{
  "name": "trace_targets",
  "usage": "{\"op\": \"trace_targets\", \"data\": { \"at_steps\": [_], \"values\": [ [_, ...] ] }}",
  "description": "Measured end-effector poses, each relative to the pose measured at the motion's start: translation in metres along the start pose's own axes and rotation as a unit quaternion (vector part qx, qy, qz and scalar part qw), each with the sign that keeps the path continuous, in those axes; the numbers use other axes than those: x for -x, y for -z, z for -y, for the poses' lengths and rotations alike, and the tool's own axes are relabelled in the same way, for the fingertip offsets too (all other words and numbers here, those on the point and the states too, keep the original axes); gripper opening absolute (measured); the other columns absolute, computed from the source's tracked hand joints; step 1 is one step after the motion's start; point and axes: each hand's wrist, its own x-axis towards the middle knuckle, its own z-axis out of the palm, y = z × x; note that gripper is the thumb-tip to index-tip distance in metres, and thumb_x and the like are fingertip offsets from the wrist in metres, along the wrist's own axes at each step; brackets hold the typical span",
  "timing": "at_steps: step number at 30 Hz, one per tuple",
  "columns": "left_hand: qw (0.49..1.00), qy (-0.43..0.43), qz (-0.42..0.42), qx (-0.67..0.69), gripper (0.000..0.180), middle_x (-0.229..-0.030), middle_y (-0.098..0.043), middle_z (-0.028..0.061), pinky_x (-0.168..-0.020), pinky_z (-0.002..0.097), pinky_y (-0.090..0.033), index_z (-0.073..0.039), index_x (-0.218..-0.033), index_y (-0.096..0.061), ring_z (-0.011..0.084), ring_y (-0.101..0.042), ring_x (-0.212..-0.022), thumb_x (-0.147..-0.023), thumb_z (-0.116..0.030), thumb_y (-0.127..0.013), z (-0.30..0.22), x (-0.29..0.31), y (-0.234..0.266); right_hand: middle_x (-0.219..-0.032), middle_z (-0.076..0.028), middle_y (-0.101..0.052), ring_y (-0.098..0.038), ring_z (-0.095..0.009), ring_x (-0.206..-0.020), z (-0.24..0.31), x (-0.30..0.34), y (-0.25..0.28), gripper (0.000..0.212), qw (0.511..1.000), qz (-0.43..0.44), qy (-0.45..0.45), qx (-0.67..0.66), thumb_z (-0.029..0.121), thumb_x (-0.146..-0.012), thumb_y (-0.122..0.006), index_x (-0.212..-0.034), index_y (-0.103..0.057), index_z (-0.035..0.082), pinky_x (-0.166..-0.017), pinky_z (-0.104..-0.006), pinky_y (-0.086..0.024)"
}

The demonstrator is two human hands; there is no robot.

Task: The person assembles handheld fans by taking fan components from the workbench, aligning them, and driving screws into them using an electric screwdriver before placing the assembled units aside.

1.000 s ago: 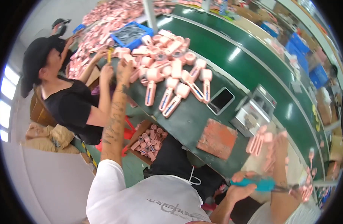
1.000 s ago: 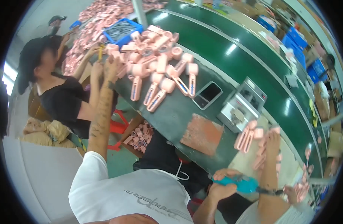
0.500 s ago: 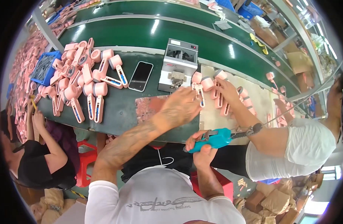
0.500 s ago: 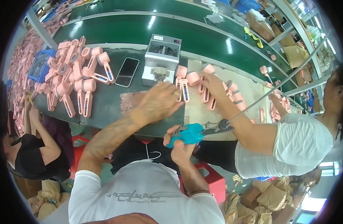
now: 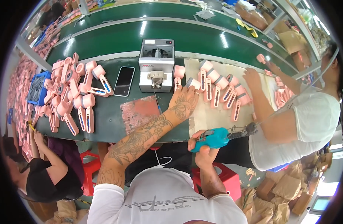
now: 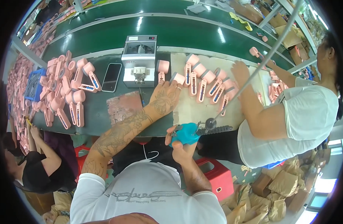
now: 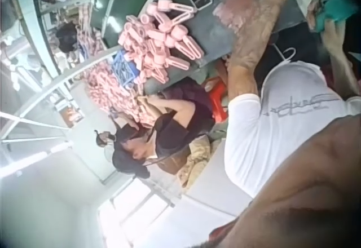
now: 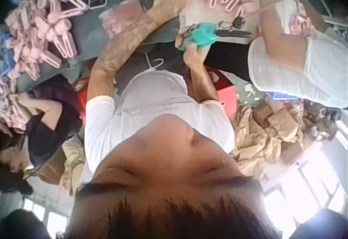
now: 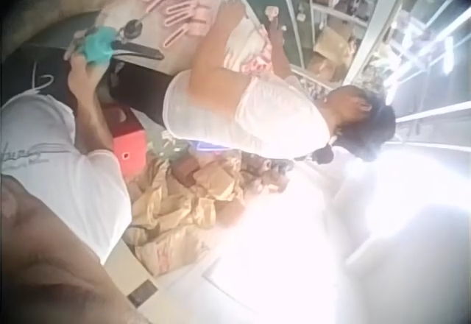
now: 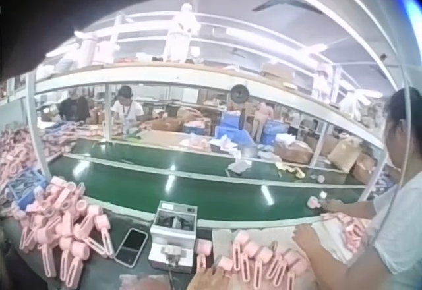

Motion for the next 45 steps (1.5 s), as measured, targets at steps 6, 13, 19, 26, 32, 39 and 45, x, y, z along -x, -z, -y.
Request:
{"op": "trace_targets", "data": {
  "at_steps": [6,13,19,26,32,39,45],
  "values": [
    [0.976,0.061,-0.080,0.194,0.025,-0.113,-0.058,0.0148,-0.085,0.0461,-0.046,-0.003,-0.105,-0.060,0.0312,-0.061,-0.093,-0.080,-0.007,-0.062,0.000,0.022,0.016,-0.071,-0.007,-0.056,-0.056,-0.016,-0.061,-0.008,-0.012,-0.001,0.074,1.000,-0.002,0.002,-0.006,0.065,-0.082,-0.071,-0.103,-0.057,-0.005,-0.055,-0.0290,-0.045],
    [0.929,0.170,-0.093,0.314,0.045,-0.103,-0.066,0.0152,-0.086,0.0450,-0.049,-0.006,-0.123,-0.060,0.0349,-0.064,-0.096,-0.079,-0.007,-0.070,0.034,0.096,0.065,-0.073,-0.006,-0.057,-0.057,-0.015,-0.064,-0.024,-0.022,-0.009,0.071,0.999,0.012,-0.010,0.039,0.063,-0.084,-0.070,-0.106,-0.056,-0.003,-0.058,-0.0285,-0.045],
    [0.949,0.154,-0.089,0.258,0.035,-0.102,-0.063,0.0098,-0.085,0.0436,-0.049,-0.008,-0.115,-0.064,0.0315,-0.060,-0.095,-0.082,-0.017,-0.070,0.051,0.127,0.065,-0.073,-0.007,-0.054,-0.056,-0.018,-0.066,-0.028,-0.029,-0.026,0.075,0.995,0.058,-0.020,0.076,0.067,-0.087,-0.062,-0.107,-0.052,-0.004,-0.060,-0.0313,-0.046],
    [0.951,0.163,-0.113,0.238,0.026,-0.098,-0.062,0.0087,-0.084,0.0412,-0.050,-0.008,-0.103,-0.068,0.0303,-0.059,-0.093,-0.084,-0.025,-0.073,0.056,0.135,0.058,-0.069,-0.006,-0.047,-0.048,-0.018,-0.061,-0.020,-0.041,-0.054,0.081,1.000,0.012,-0.025,0.012,0.076,-0.088,-0.051,-0.108,-0.050,-0.003,-0.057,-0.0315,-0.040],
    [0.950,0.134,-0.023,0.279,0.025,-0.100,-0.063,0.0074,-0.087,0.0411,-0.047,-0.009,-0.101,-0.070,0.0295,-0.057,-0.099,-0.085,-0.029,-0.072,0.087,0.134,0.064,-0.067,-0.007,-0.054,-0.054,-0.017,-0.058,-0.019,-0.092,-0.075,0.077,0.995,0.035,0.064,-0.071,0.069,-0.085,-0.063,-0.106,-0.056,-0.004,-0.053,-0.0311,-0.045],
    [0.968,0.106,-0.052,0.222,0.033,-0.112,-0.062,0.0071,-0.098,0.0461,-0.045,-0.009,-0.101,-0.071,0.0290,-0.055,-0.110,-0.088,-0.040,-0.068,0.089,0.145,0.057,-0.068,-0.003,-0.056,-0.056,-0.013,-0.060,-0.051,-0.172,-0.129,0.058,0.986,0.055,0.158,-0.004,0.053,-0.091,-0.068,-0.103,-0.058,-0.003,-0.054,-0.0264,-0.045],
    [0.962,0.160,-0.086,0.204,0.042,-0.107,-0.062,0.0107,-0.094,0.0449,-0.044,-0.009,-0.115,-0.069,0.0316,-0.056,-0.103,-0.089,-0.041,-0.068,0.088,0.139,0.054,-0.069,-0.003,-0.056,-0.057,-0.013,-0.060,-0.079,-0.194,-0.136,0.045,0.980,0.090,0.177,-0.018,0.041,-0.095,-0.068,-0.099,-0.058,-0.002,-0.056,-0.0273,-0.046]
  ]
}}
